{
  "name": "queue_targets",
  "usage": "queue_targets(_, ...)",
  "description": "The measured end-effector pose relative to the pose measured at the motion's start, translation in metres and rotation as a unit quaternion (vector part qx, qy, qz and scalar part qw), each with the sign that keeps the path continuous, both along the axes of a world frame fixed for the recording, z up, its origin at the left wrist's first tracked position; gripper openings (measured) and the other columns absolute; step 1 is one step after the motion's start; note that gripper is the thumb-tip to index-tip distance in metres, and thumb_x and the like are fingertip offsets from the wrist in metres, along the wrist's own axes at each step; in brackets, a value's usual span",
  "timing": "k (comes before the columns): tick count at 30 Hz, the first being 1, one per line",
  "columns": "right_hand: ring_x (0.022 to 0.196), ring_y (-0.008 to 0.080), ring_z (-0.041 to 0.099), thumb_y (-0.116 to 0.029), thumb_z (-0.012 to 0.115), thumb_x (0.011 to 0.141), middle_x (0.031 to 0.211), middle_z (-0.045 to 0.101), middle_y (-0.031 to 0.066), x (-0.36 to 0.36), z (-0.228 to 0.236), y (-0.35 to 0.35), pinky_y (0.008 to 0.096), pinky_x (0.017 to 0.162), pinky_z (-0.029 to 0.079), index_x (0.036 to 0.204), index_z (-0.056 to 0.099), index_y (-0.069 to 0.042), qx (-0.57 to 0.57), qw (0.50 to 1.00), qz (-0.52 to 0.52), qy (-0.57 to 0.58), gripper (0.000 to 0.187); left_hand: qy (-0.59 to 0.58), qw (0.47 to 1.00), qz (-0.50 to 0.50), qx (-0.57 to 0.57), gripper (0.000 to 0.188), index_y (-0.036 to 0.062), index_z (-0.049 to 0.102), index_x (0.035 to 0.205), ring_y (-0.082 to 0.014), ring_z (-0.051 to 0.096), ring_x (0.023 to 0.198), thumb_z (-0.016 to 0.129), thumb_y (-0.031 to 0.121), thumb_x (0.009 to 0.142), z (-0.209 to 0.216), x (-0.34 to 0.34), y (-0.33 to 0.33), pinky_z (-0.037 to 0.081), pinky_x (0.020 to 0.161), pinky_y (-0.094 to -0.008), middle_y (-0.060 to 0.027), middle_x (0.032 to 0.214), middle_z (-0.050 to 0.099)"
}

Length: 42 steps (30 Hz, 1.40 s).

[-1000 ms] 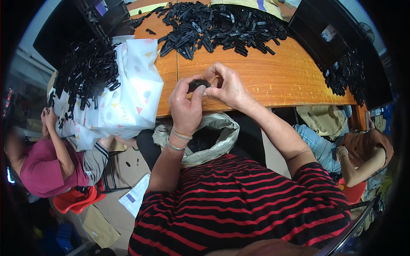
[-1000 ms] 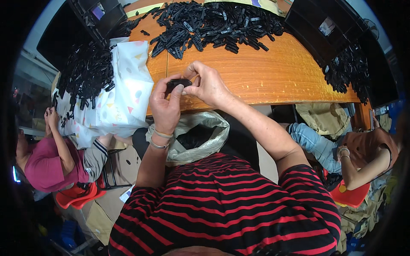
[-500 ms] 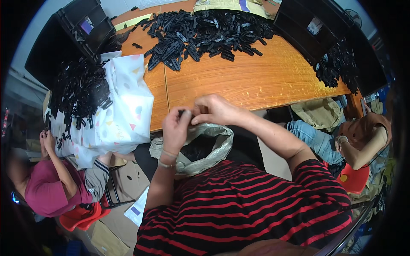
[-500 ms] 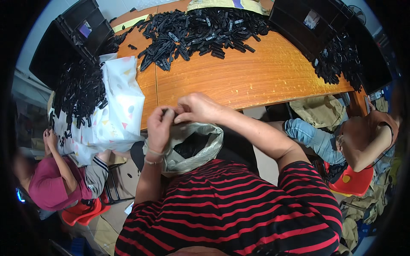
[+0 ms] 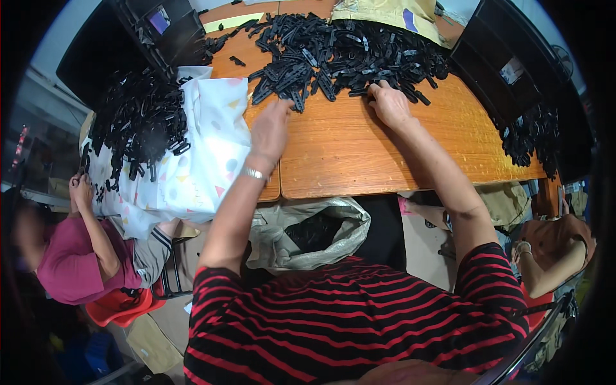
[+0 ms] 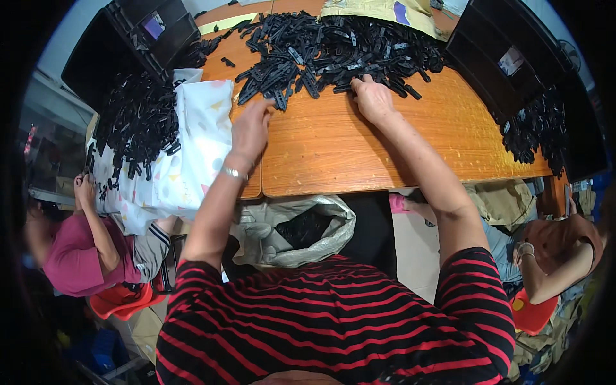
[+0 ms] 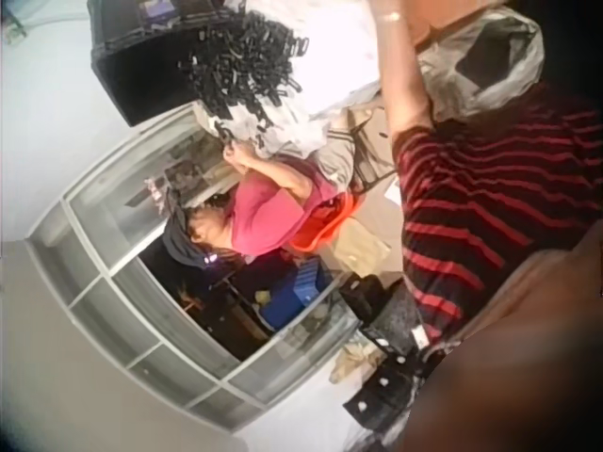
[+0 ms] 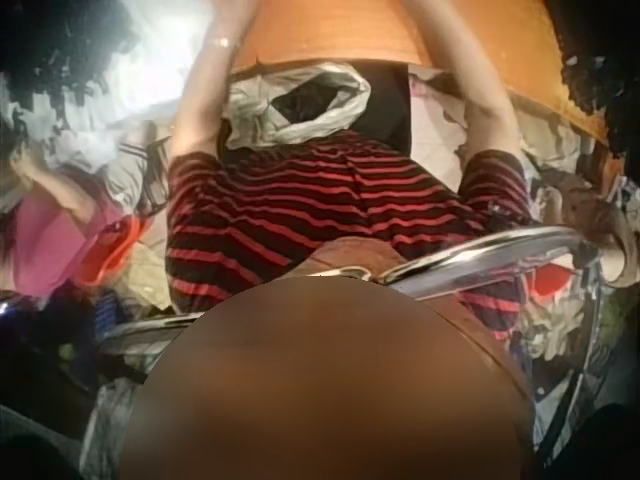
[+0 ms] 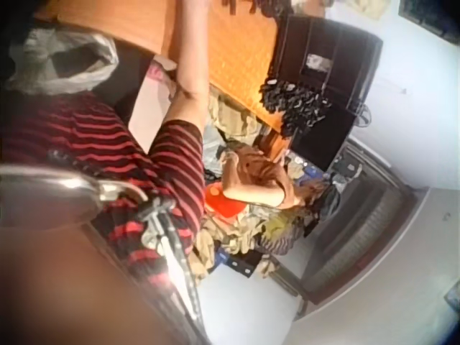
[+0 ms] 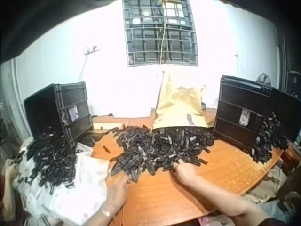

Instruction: Inspecting small black plastic components and sorting them into a storage bag.

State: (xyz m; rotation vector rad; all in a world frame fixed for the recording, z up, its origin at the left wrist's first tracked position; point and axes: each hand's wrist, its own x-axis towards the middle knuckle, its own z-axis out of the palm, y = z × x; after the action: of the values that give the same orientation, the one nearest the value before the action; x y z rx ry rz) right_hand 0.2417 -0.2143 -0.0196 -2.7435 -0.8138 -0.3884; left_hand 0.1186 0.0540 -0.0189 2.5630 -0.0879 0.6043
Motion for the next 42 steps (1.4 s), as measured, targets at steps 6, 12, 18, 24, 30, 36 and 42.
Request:
queue_targets(6,0.085,0.0344,0.061,-0.012,0.067,0.078,0.092,0.06,0.0158,-0.009,0.007,-0.003,0.042,0.075,0.049,0.101,0.062,-0.006,0.003,0.997,0.038,0.067,0.024,-0.036,0.988,0.005,0.151,0.014,0.0072,0.061,0.093,-0.0295,0.056,0.089,0.063,0.005,0.079,-0.006,0.045,0.017,0.048,0.075,-0.0386,-0.0111,0.088,0.054)
queue_targets(12,0.062,0.0074,0.059,-0.008,0.063,0.087,0.076,0.061,0.0025,-0.058,0.017,-0.002,0.0231,0.053,0.047,0.092,0.055,0.001,0.328,0.876,0.057,0.348,0.013,-0.004,0.99,-0.009,0.137,0.018,0.0027,0.057,0.085,-0.0287,0.059,0.08,0.07,0.008,0.074,-0.005,0.023,0.015,0.05,0.071,-0.0363,-0.0111,0.086,0.056)
queue_targets(18,0.062,0.0083,0.06,-0.005,0.069,0.083,0.076,0.061,0.0041,-0.117,0.024,0.028,0.0203,0.054,0.048,0.087,0.052,-0.002,0.463,0.814,0.071,0.342,0.018,0.107,0.902,-0.026,-0.418,0.032,0.0008,0.054,0.107,-0.0126,0.059,0.072,0.066,-0.004,0.079,-0.01,-0.024,-0.022,0.051,0.065,-0.025,-0.0051,0.085,0.057)
queue_targets(24,0.061,0.0051,0.053,-0.006,0.073,0.077,0.074,0.06,0.0011,-0.152,0.027,0.053,0.0222,0.055,0.044,0.103,0.065,-0.001,0.394,0.903,0.066,0.159,0.027,0.063,0.849,-0.108,-0.513,0.046,-0.001,0.048,0.119,-0.0115,0.062,0.082,0.066,-0.008,0.077,-0.001,-0.055,-0.067,0.052,0.07,-0.0222,-0.0058,0.094,0.06)
queue_targets(30,0.059,0.0065,0.053,-0.006,0.073,0.077,0.076,0.06,0.0026,-0.161,0.035,0.046,0.0227,0.054,0.044,0.097,0.066,-0.001,0.353,0.919,0.071,0.162,0.022,0.117,0.752,-0.179,-0.624,0.043,-0.0011,0.048,0.123,-0.0099,0.061,0.09,0.062,-0.005,0.083,0.02,-0.079,-0.063,0.053,0.075,-0.0211,-0.0061,0.106,0.059)
queue_targets(36,0.057,0.0073,0.053,-0.003,0.071,0.078,0.082,0.061,0.0051,-0.166,0.039,0.046,0.0225,0.053,0.043,0.099,0.066,-0.001,0.36,0.913,0.058,0.181,0.022,0.104,0.758,-0.135,-0.629,0.036,-0.0034,0.05,0.119,-0.0113,0.062,0.088,0.06,-0.006,0.084,0.024,-0.084,-0.06,0.054,0.072,-0.0206,-0.0082,0.104,0.06)
queue_targets(42,0.056,0.0083,0.054,-0.003,0.071,0.078,0.083,0.062,0.0063,-0.167,0.037,0.046,0.0224,0.052,0.044,0.098,0.067,-0.001,0.336,0.927,0.09,0.14,0.021,0.042,0.784,-0.118,-0.608,0.035,-0.0049,0.051,0.116,-0.011,0.061,0.091,0.06,-0.009,0.082,0.023,-0.084,-0.065,0.053,0.077,-0.021,-0.0096,0.104,0.06)
